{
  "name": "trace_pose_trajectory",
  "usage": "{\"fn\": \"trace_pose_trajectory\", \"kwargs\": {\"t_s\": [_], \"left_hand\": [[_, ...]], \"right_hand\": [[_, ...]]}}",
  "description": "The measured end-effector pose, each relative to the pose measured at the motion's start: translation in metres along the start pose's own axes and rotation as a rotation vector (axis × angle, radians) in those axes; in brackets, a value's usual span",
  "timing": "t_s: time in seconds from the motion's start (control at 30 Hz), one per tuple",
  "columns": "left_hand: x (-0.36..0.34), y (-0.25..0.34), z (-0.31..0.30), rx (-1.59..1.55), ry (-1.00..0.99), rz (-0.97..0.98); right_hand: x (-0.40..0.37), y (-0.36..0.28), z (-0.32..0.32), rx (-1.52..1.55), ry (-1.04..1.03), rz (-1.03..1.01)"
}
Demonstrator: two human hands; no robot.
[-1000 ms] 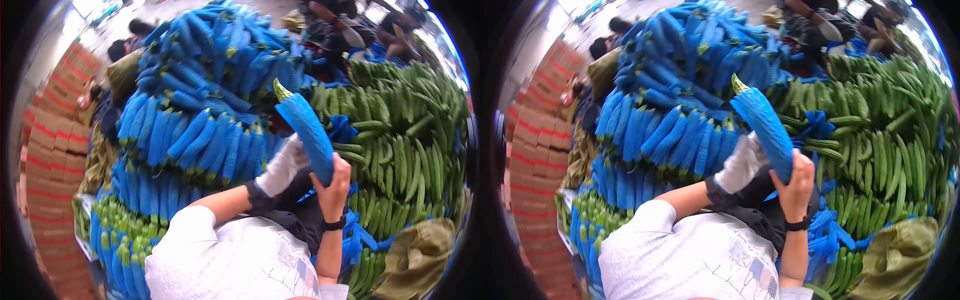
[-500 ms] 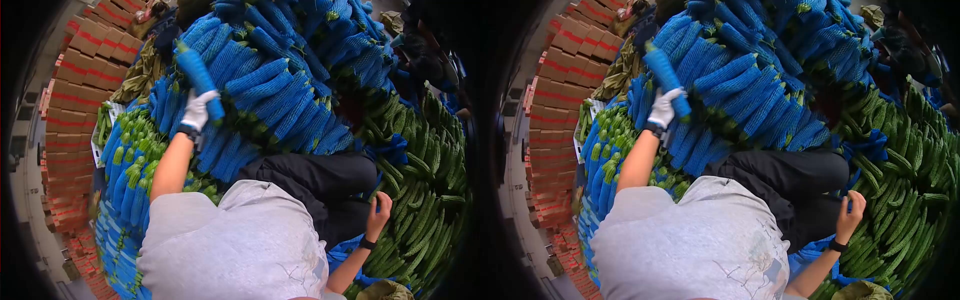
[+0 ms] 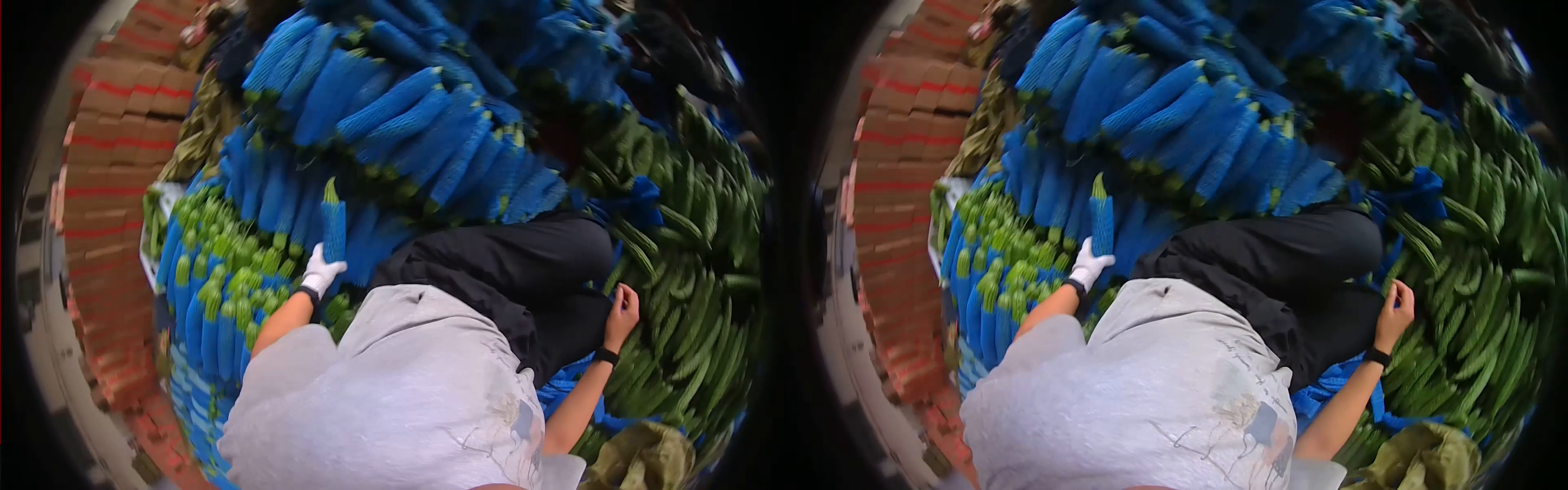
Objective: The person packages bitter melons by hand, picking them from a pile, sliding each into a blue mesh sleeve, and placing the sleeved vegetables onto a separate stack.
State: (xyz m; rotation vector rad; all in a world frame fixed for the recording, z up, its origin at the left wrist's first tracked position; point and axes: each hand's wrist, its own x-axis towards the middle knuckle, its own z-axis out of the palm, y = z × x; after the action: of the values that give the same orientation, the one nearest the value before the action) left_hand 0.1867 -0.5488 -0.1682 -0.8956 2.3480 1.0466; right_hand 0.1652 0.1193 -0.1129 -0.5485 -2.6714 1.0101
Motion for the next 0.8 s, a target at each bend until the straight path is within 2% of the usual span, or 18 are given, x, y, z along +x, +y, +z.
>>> {"fn": "trace_pose_trajectory", "kwargs": {"t_s": [0.03,0.07,0.1,0.13,0.17,0.2,0.23,0.3,0.4,0.47,0.57,0.63,0.7,0.77,0.8], "left_hand": [[-0.002,0.003,0.000,0.066,0.018,0.042],[0.011,-0.021,0.004,0.113,0.067,0.151],[0.002,0.006,-0.003,0.081,-0.041,0.138],[0.018,-0.009,-0.005,0.143,-0.131,0.206],[0.036,-0.034,-0.001,0.058,-0.168,0.212],[0.034,-0.015,-0.004,0.181,-0.229,0.173],[0.057,-0.042,0.003,0.280,-0.176,0.266],[0.072,-0.021,0.018,0.696,-0.072,0.134],[0.092,0.006,0.031,1.010,-0.205,0.055],[0.120,-0.015,0.031,1.147,-0.268,0.054],[0.133,0.004,0.035,1.282,-0.414,0.058],[0.143,0.018,0.033,1.363,-0.542,0.086],[0.153,0.034,0.030,1.411,-0.681,0.149],[0.137,0.070,0.032,1.408,-0.741,0.216],[0.118,0.101,0.036,1.368,-0.708,0.252]], "right_hand": [[-0.002,-0.001,-0.003,-0.009,0.035,0.051],[-0.003,-0.011,-0.006,-0.037,0.046,0.006],[-0.003,-0.025,-0.008,-0.083,0.076,-0.033],[-0.004,-0.033,-0.011,-0.106,0.076,-0.022],[-0.005,-0.026,-0.010,-0.094,0.104,-0.066],[-0.006,-0.029,-0.010,-0.059,0.124,-0.006],[-0.007,-0.032,-0.010,-0.016,0.172,-0.005],[-0.008,-0.025,-0.009,-0.003,0.208,-0.015],[-0.014,-0.028,-0.012,0.016,0.203,0.040],[-0.016,-0.024,-0.017,0.089,0.225,0.076],[-0.024,0.004,-0.024,0.061,0.344,0.161],[-0.041,0.045,-0.023,0.012,0.429,0.215],[-0.072,0.113,-0.015,-0.193,0.297,0.262],[-0.117,0.147,0.003,-0.435,0.239,0.384],[-0.139,0.166,0.012,-0.428,0.035,0.546]]}}
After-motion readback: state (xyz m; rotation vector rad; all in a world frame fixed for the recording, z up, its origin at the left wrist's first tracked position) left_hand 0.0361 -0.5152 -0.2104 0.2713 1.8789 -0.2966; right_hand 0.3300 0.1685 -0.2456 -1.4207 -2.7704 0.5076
